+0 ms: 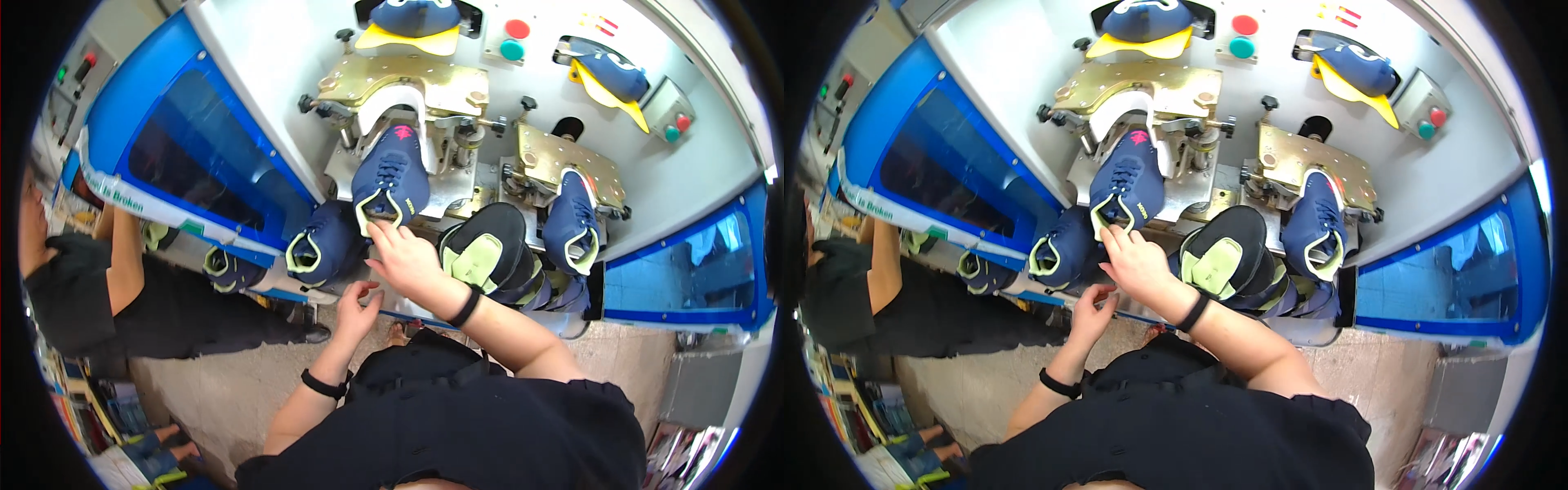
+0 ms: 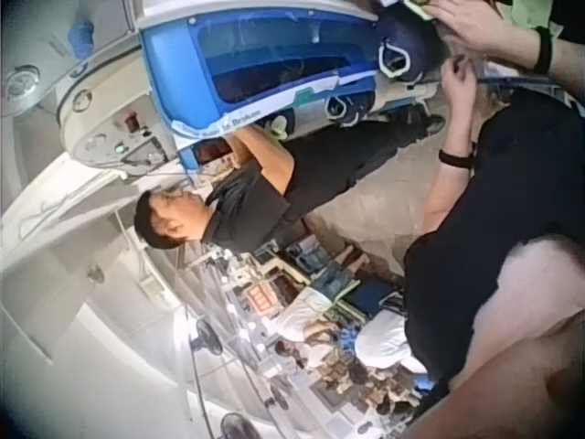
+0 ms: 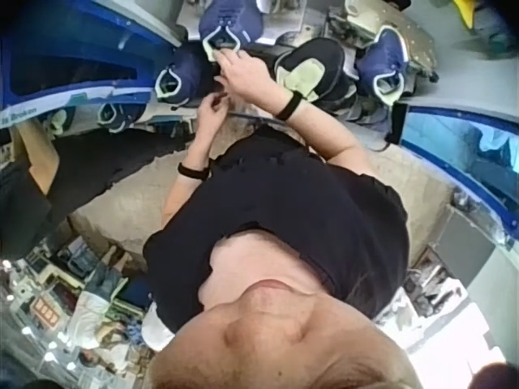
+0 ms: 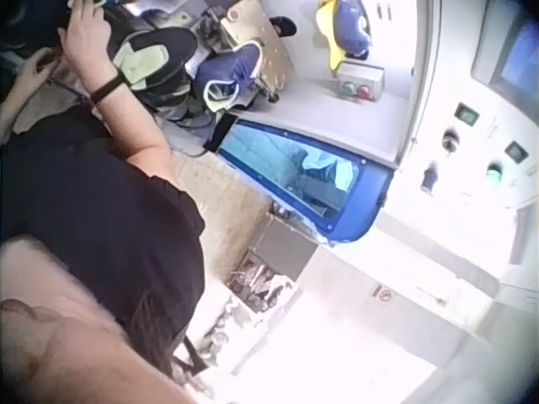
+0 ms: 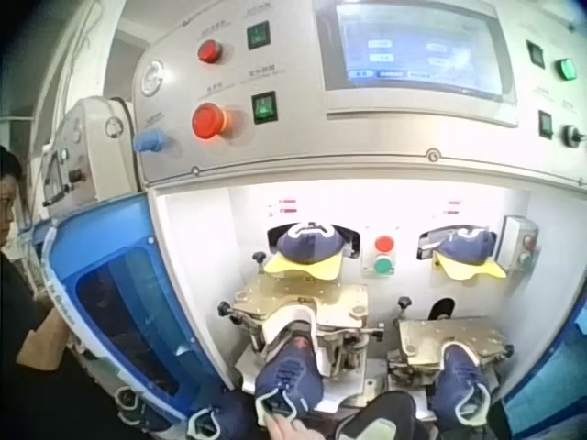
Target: Operating a heel lasting machine to shape shoe uppers onto lasts.
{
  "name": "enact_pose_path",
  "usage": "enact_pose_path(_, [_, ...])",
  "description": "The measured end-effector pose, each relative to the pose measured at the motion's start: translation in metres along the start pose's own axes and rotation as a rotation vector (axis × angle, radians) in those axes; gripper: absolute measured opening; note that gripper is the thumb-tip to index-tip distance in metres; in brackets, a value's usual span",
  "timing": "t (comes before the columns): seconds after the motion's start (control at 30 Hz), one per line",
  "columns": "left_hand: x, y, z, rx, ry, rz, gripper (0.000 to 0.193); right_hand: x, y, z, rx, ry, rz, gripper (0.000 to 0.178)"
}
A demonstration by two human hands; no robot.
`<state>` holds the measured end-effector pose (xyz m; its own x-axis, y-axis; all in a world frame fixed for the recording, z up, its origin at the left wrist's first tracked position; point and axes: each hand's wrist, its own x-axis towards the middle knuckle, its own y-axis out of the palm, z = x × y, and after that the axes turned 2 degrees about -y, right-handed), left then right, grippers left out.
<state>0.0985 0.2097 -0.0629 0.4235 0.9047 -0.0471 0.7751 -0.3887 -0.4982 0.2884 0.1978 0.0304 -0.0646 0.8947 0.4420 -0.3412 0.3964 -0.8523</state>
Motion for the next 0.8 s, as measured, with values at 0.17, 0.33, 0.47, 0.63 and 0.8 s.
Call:
enact_pose_path(0.17, [0.008, -0.023, -0.003, -0.009, 0.056, 0.080, 0.026, 0.013, -0.044, 0.007, 0.037, 0.069, -0.282, 0.041])
enact_pose_path(0.33, [0.018, -0.005, -0.044, -0.086, 0.155, 0.390, 0.007, -0.101, -0.204, 0.008, 0.441, 0.282, -0.696, 0.045])
enact_pose_path(0.47, [0.021, 0.050, -0.118, -0.196, 0.417, 0.927, 0.010, -0.186, -0.275, 0.014, 0.311, 0.507, -1.291, 0.029])
enact_pose_path(0.63, [-0.009, 0.177, -0.192, 0.102, 1.121, 0.969, 0.037, -0.278, -0.272, 0.038, 0.342, 0.746, -1.632, 0.018])
enact_pose_path(0.8, [-0.018, 0.304, -0.208, 0.772, 1.167, 0.655, 0.062, -0.345, -0.230, 0.065, 0.470, 0.952, -1.671, 0.021])
